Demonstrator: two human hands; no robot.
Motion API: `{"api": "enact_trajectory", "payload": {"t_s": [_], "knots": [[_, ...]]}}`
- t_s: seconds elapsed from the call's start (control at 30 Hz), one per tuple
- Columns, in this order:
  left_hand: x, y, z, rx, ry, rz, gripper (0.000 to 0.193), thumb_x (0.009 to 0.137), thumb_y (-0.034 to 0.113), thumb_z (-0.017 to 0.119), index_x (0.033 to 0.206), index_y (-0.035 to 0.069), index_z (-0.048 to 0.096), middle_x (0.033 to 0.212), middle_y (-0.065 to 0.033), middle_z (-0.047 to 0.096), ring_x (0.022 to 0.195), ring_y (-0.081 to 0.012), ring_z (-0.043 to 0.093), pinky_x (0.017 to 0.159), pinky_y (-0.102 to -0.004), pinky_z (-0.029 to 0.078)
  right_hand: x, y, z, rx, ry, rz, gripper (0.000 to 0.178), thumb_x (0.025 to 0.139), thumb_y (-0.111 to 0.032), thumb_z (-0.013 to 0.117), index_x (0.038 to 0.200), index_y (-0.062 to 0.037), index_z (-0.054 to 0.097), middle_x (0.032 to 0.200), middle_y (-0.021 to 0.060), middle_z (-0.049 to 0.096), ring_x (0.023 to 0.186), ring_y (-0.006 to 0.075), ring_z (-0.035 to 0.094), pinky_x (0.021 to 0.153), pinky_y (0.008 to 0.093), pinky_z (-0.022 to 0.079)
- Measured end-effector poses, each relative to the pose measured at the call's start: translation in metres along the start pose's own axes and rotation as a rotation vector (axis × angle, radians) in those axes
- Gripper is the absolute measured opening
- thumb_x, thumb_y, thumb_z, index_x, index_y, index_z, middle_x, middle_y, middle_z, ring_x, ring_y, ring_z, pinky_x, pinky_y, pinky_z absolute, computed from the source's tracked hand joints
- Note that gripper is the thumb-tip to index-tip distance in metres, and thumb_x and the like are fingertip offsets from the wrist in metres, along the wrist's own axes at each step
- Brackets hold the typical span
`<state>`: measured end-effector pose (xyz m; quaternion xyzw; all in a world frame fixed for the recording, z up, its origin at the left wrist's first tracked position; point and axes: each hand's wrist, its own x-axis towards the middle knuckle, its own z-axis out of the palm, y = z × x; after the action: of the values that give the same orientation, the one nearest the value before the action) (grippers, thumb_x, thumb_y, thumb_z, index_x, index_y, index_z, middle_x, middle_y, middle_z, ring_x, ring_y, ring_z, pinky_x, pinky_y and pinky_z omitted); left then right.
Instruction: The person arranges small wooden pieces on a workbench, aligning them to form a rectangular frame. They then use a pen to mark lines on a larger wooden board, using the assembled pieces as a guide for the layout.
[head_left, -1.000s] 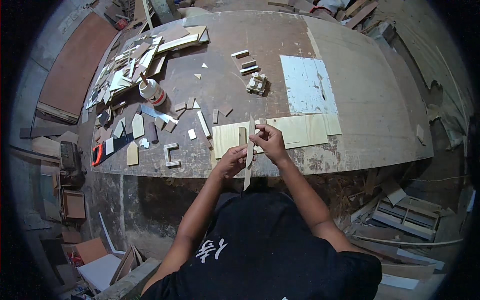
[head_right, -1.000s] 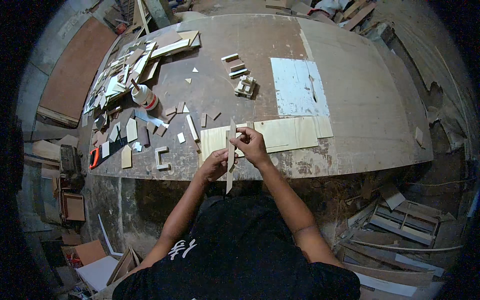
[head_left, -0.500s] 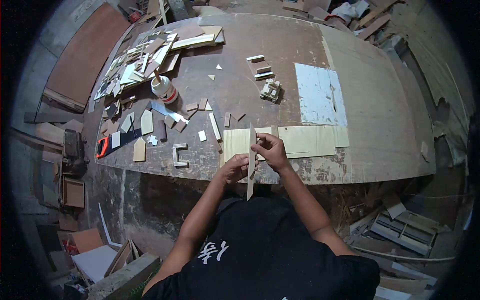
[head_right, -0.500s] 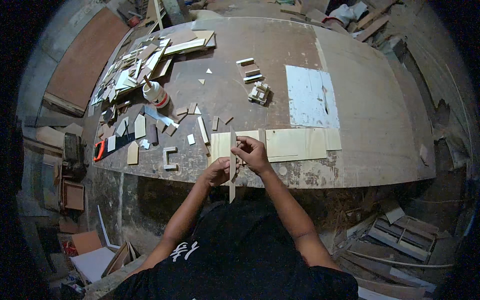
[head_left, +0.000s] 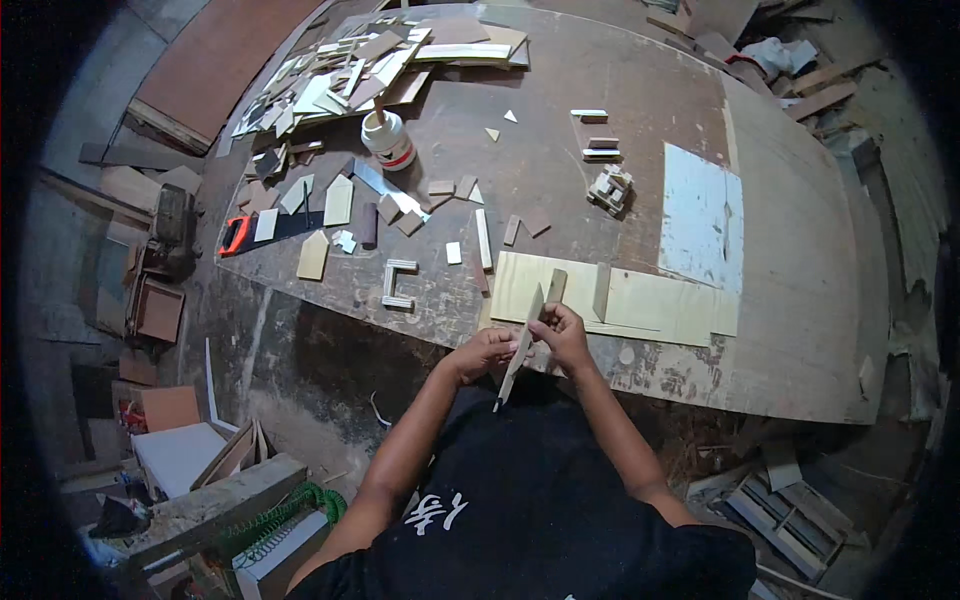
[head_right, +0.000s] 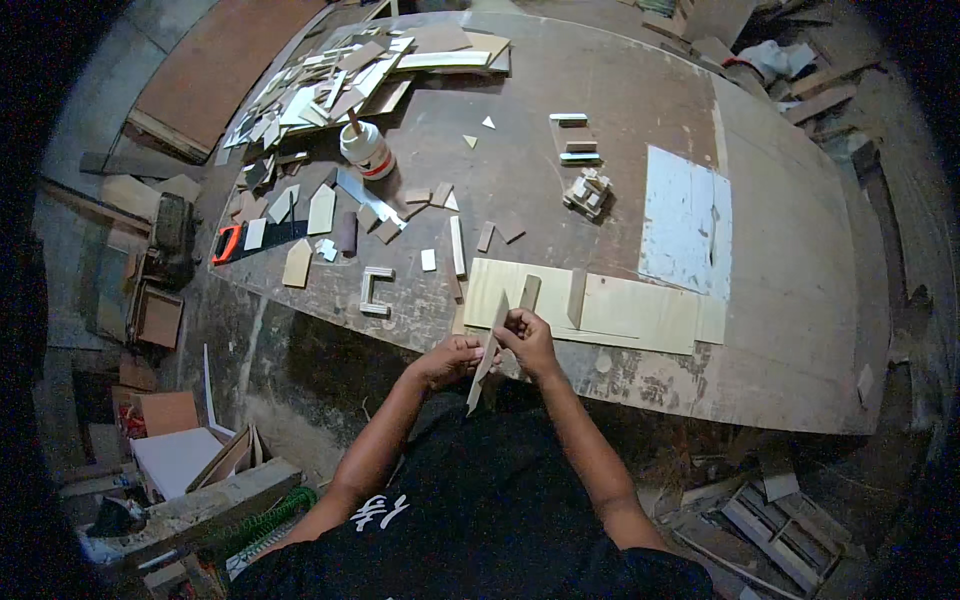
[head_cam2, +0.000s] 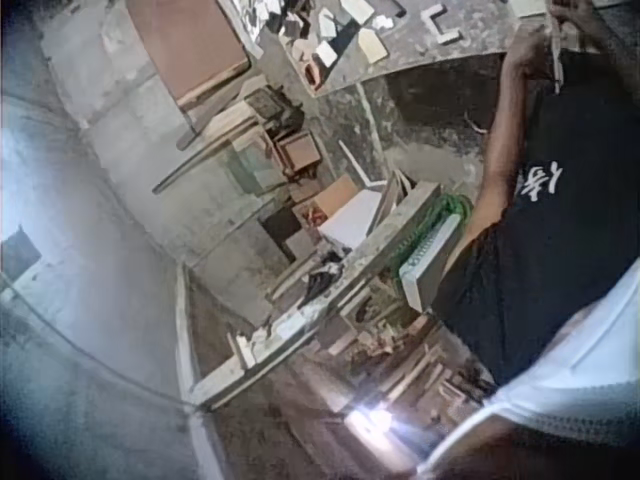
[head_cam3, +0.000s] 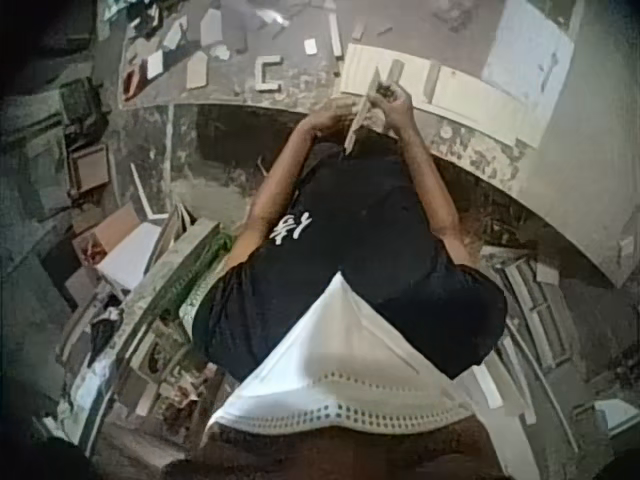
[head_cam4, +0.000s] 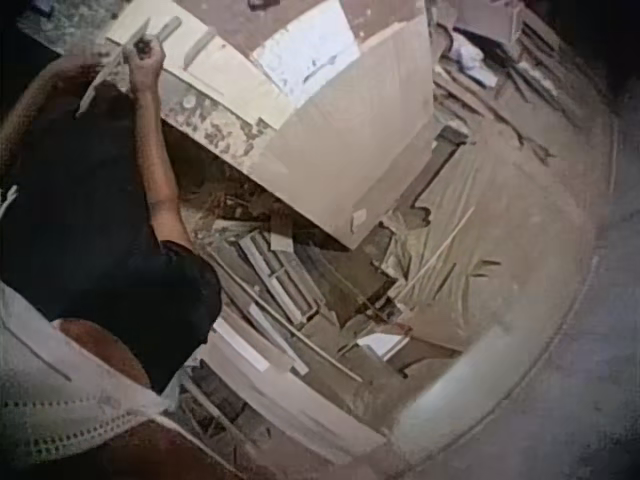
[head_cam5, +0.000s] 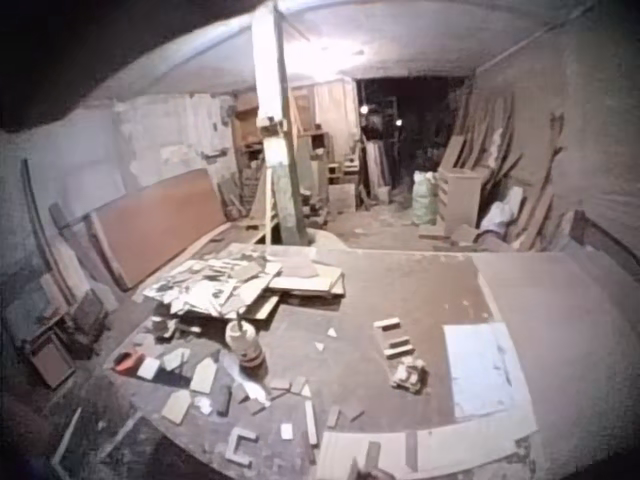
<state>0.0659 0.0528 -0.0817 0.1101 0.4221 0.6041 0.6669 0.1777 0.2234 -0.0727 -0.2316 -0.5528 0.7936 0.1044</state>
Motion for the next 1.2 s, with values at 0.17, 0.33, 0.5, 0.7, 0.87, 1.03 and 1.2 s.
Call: {"api": "enact_trajectory", "payload": {"t_s": [0.17, 0.33, 0.5, 0.7, 0.87, 1.03, 1.2], "knots": [[-0.01, -0.006, -0.031, 0.052, 0.184, -0.029, 0.024, 0.099, 0.023, 0.056, 0.111, 0.003, 0.062, 0.106, -0.0074, 0.069, 0.093, -0.0128, 0.066, 0.084, -0.0284, 0.053, 0.012, 0.014, 0.002, -0.025, 0.003, 0.093, 0.021, 0.085, -0.006, 0.072, 0.098, -0.0013, 0.056, 0.081, 0.0054, 0.066, 0.068, 0.0109, 0.062, 0.06, 0.0249, 0.052], [-0.034, 0.041, -0.031, -0.097, 0.315, 0.063, 0.034, 0.101, 0.021, 0.05, 0.128, 0.001, 0.052, 0.122, -0.014, 0.064, 0.106, -0.0238, 0.066, 0.091, -0.037, 0.054, 0.017, -0.074, 0.029, -0.028, 0.03, 0.036, 0.041, 0.083, 0.0, 0.069, 0.116, -0.0025, 0.047, 0.091, 0.0118, 0.065, 0.075, 0.0174, 0.066, 0.067, 0.0324, 0.059], [-0.044, 0.086, -0.035, -0.205, 0.282, 0.179, 0.04, 0.102, 0.02, 0.044, 0.136, -0.003, 0.045, 0.128, -0.0185, 0.059, 0.115, -0.0275, 0.062, 0.095, -0.0424, 0.053, 0.027, -0.105, 0.037, 0.469, -0.145, 0.046, 0.027, 0.086, -0.006, 0.065, 0.109, -0.0032, 0.052, 0.089, 0.0104, 0.065, 0.077, 0.0201, 0.068, 0.069, 0.0346, 0.06], [-0.047, 0.107, -0.063, -0.171, 0.36, 0.249, 0.033, 0.102, 0.019, 0.042, 0.126, -0.003, 0.048, 0.124, -0.0223, 0.06, 0.112, -0.0329, 0.063, 0.094, -0.043, 0.055, 0.051, -0.062, 0.051, -0.115, -0.108, 0.114, 0.015, 0.086, -0.01, 0.07, 0.096, -0.0031, 0.061, 0.08, 0.0055, 0.065, 0.077, 0.0185, 0.067, 0.075, 0.0389, 0.059], [-0.051, 0.121, -0.081, -0.185, 0.403, 0.279, 0.036, 0.102, 0.023, 0.042, 0.123, -0.005, 0.049, 0.12, -0.0234, 0.062, 0.107, -0.0338, 0.065, 0.092, -0.0443, 0.056, 0.047, -0.065, 0.064, 0.333, -0.117, 0.233, 0.015, 0.089, -0.016, 0.07, 0.091, -0.0023, 0.064, 0.079, 0.0077, 0.068, 0.075, 0.0181, 0.068, 0.07, 0.0369, 0.06], [-0.055, 0.135, -0.102, -0.143, 0.492, 0.287, 0.039, 0.102, 0.027, 0.043, 0.121, -0.005, 0.051, 0.116, -0.0221, 0.063, 0.104, -0.0311, 0.066, 0.09, -0.0432, 0.057, 0.06, -0.055, 0.072, 0.072, 0.14, 0.185, 0.014, 0.088, -0.015, 0.07, 0.086, -0.0026, 0.064, 0.078, 0.0054, 0.066, 0.07, 0.0145, 0.065, 0.063, 0.0298, 0.057], [-0.06, 0.152, -0.129, -0.169, 0.464, 0.427, 0.033, 0.099, 0.025, 0.048, 0.118, -0.001, 0.054, 0.104, -0.0124, 0.064, 0.096, -0.0239, 0.067, 0.08, -0.0393, 0.058, 0.076, -0.041, 0.071, -0.179, 0.337, -0.065, 0.013, 0.086, -0.013, 0.072, 0.085, -0.0028, 0.064, 0.076, 0.0055, 0.066, 0.066, 0.0132, 0.064, 0.065, 0.0307, 0.058]]}}
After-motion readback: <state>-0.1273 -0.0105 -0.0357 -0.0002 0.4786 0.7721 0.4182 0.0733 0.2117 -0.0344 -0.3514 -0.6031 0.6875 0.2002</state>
